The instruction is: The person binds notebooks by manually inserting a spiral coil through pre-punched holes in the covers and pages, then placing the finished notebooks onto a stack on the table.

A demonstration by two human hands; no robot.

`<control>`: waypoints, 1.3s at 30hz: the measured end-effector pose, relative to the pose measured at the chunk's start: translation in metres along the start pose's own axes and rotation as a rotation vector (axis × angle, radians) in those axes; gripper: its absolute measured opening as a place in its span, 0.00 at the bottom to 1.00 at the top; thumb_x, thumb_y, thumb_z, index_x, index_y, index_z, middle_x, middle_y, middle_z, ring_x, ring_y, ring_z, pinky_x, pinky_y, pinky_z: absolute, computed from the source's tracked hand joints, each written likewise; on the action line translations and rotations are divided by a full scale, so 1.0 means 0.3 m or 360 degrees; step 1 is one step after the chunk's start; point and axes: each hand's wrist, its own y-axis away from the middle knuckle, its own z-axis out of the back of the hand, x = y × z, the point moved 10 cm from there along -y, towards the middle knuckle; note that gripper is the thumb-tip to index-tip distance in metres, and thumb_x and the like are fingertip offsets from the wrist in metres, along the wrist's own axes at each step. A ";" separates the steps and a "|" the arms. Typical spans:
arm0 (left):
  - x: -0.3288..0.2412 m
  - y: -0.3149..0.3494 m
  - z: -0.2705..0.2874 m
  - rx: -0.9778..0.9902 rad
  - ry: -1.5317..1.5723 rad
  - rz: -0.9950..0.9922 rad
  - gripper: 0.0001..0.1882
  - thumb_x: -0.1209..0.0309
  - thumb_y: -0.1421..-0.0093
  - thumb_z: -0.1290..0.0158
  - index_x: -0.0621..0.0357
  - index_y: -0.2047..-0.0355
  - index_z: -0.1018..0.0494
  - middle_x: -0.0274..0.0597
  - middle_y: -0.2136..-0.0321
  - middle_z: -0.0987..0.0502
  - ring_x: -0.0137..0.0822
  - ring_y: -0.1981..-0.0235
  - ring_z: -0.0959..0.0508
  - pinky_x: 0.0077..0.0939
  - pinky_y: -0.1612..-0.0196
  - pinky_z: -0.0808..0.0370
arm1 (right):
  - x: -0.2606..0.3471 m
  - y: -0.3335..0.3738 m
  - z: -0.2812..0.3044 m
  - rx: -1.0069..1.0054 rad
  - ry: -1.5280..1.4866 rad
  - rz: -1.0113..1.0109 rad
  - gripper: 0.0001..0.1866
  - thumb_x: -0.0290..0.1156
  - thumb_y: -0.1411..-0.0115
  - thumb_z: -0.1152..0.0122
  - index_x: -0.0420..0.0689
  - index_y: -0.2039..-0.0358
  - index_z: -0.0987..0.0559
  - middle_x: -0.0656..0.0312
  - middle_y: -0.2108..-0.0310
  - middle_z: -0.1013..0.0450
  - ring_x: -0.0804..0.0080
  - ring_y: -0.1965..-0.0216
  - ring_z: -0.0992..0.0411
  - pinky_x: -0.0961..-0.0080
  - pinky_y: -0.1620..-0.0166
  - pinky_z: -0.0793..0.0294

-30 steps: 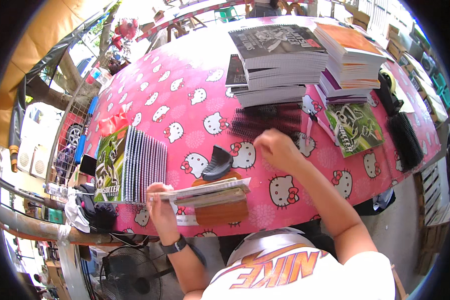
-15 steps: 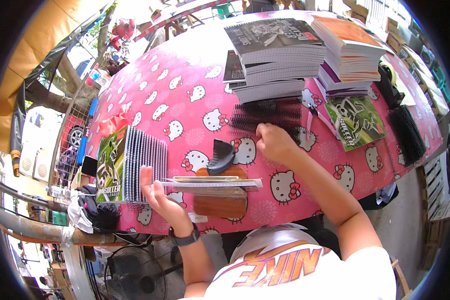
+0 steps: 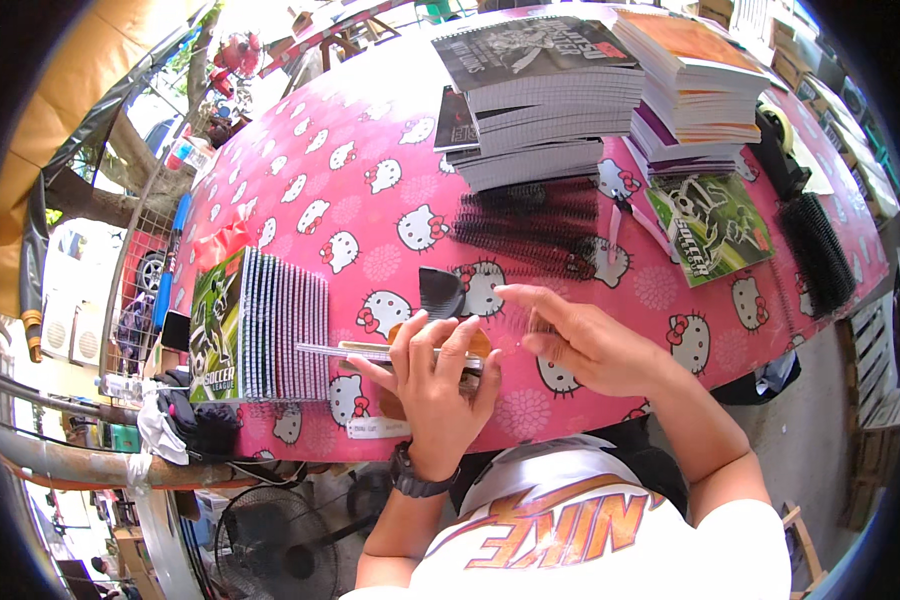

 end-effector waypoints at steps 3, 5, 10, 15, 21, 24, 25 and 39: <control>0.019 0.008 0.000 -0.0031 0.0050 0.0022 0.21 0.58 0.49 0.44 0.48 0.55 0.27 0.36 0.58 0.28 0.42 0.49 0.32 0.65 0.41 0.76 | 0.012 0.004 -0.040 -0.0042 -0.0080 0.0209 0.16 0.25 0.38 0.54 0.43 0.49 0.32 0.49 0.58 0.31 0.51 0.61 0.28 0.67 0.59 0.28; 0.037 0.022 0.010 -0.0126 0.0061 0.0028 0.24 0.57 0.49 0.44 0.48 0.52 0.29 0.36 0.57 0.28 0.42 0.48 0.33 0.64 0.41 0.77 | 0.028 0.005 -0.058 -0.0052 0.0219 0.0271 0.18 0.23 0.39 0.53 0.45 0.48 0.32 0.51 0.63 0.29 0.52 0.63 0.27 0.65 0.60 0.28; 0.029 0.035 0.011 -0.0127 -0.0070 -0.0162 0.29 0.55 0.49 0.43 0.52 0.48 0.33 0.37 0.55 0.27 0.40 0.51 0.30 0.58 0.38 0.63 | 0.043 -0.016 -0.057 -0.0189 0.0113 0.0239 0.13 0.24 0.41 0.49 0.43 0.55 0.28 0.55 0.65 0.29 0.54 0.62 0.28 0.66 0.61 0.27; 0.085 0.005 0.078 -0.0038 0.0612 -0.0155 0.20 0.61 0.49 0.41 0.50 0.56 0.27 0.37 0.62 0.24 0.38 0.58 0.26 0.41 0.45 0.41 | 0.083 -0.020 -0.037 -0.0345 0.0182 0.0421 0.08 0.25 0.44 0.44 0.42 0.62 0.25 0.57 0.68 0.30 0.57 0.66 0.28 0.69 0.64 0.27; 0.087 0.018 0.104 -0.0191 0.0577 -0.0238 0.09 0.73 0.53 0.39 0.50 0.69 0.22 0.33 0.68 0.23 0.36 0.63 0.24 0.37 0.49 0.36 | 0.063 -0.041 -0.072 -0.0117 0.0105 0.0367 0.08 0.23 0.44 0.44 0.42 0.63 0.26 0.55 0.71 0.32 0.57 0.68 0.29 0.68 0.65 0.28; 0.089 0.016 0.104 -0.0177 0.0610 -0.0229 0.09 0.73 0.53 0.38 0.53 0.69 0.23 0.35 0.69 0.22 0.37 0.64 0.25 0.38 0.51 0.35 | 0.046 -0.047 -0.088 -0.0033 0.0159 0.0352 0.08 0.24 0.44 0.45 0.41 0.63 0.26 0.55 0.70 0.31 0.57 0.68 0.29 0.67 0.66 0.28; 0.083 0.013 0.109 -0.0180 0.0612 -0.0229 0.09 0.73 0.53 0.38 0.53 0.69 0.23 0.35 0.69 0.22 0.37 0.64 0.25 0.38 0.51 0.35 | 0.037 -0.048 -0.095 0.0022 0.0228 0.0341 0.11 0.23 0.45 0.43 0.42 0.60 0.26 0.55 0.70 0.31 0.60 0.68 0.29 0.69 0.66 0.28; 0.035 -0.031 0.097 0.0180 0.0649 -0.0256 0.10 0.63 0.52 0.40 0.45 0.68 0.24 0.29 0.71 0.23 0.33 0.65 0.25 0.41 0.46 0.45 | -0.175 -0.390 -0.145 0.0082 0.0832 0.0474 0.31 0.45 0.50 0.35 0.43 0.49 0.30 0.47 0.46 0.36 0.54 0.44 0.39 0.59 0.44 0.37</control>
